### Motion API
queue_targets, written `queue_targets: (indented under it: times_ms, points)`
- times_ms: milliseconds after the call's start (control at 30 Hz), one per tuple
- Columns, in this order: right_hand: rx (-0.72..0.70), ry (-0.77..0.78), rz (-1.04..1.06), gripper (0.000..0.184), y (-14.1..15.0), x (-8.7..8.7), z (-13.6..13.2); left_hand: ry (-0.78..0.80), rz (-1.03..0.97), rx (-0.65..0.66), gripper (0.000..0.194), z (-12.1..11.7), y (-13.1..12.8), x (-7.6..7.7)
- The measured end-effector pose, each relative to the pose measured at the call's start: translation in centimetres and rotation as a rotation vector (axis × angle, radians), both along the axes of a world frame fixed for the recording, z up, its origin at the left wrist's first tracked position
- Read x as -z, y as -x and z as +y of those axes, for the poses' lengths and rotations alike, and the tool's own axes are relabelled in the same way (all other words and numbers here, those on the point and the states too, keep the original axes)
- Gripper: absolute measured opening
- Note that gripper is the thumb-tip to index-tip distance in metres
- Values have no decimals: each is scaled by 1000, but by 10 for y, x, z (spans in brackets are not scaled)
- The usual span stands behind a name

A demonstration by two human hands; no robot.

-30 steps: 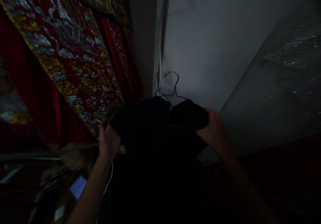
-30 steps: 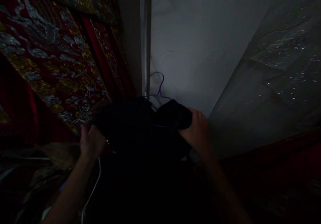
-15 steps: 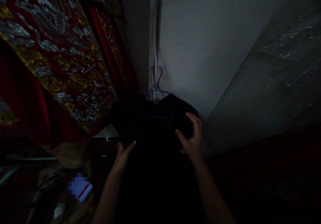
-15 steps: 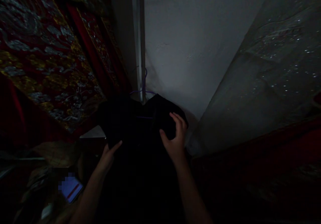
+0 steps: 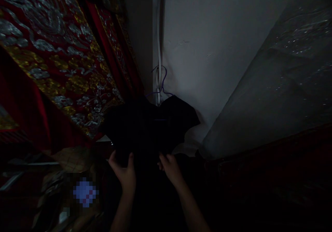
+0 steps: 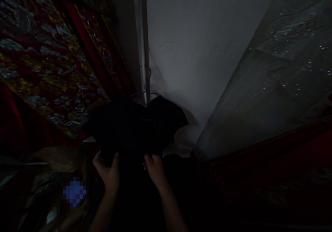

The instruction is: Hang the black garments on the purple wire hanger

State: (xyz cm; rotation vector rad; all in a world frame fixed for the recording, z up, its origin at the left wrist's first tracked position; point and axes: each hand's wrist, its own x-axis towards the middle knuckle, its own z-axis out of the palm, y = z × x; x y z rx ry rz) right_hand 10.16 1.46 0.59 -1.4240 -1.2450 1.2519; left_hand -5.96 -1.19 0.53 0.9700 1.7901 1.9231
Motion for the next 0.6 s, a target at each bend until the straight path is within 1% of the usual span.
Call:
queue_targets:
  times_ms: [33,67,100,200,233,267,300,333,433,533,600]
  points:
    - [-18,0,22,60,-3,0,-4,-25,109,-21,63,-3,-8,6]
    - [-36,4,41,63,-5,0,-7,-33,186,26,61,-6,-17,13]
    - [-50,9,58,65,-7,-1,-8,-19,229,137,56,-8,-27,19]
    - [-47,-29,89,63,-10,-4,-10,84,227,604,31,-4,-53,30]
    - [-38,-63,93,61,-11,-5,-9,100,223,719,23,0,-58,32]
    - [-30,-96,95,59,-11,-6,-9,96,230,791,17,4,-63,33]
    - [-23,-124,92,57,-12,-6,-9,74,249,825,14,8,-65,33]
    - [-15,-145,79,55,-13,-7,-9,39,272,830,13,11,-67,33]
    - [28,-190,-38,49,-16,-7,-7,-35,304,752,12,16,-67,32]
    - [72,-226,-136,43,-19,-6,-6,-64,252,693,22,10,-68,34]
    - [55,-241,-133,42,-20,-3,-6,-78,230,681,28,3,-69,38]
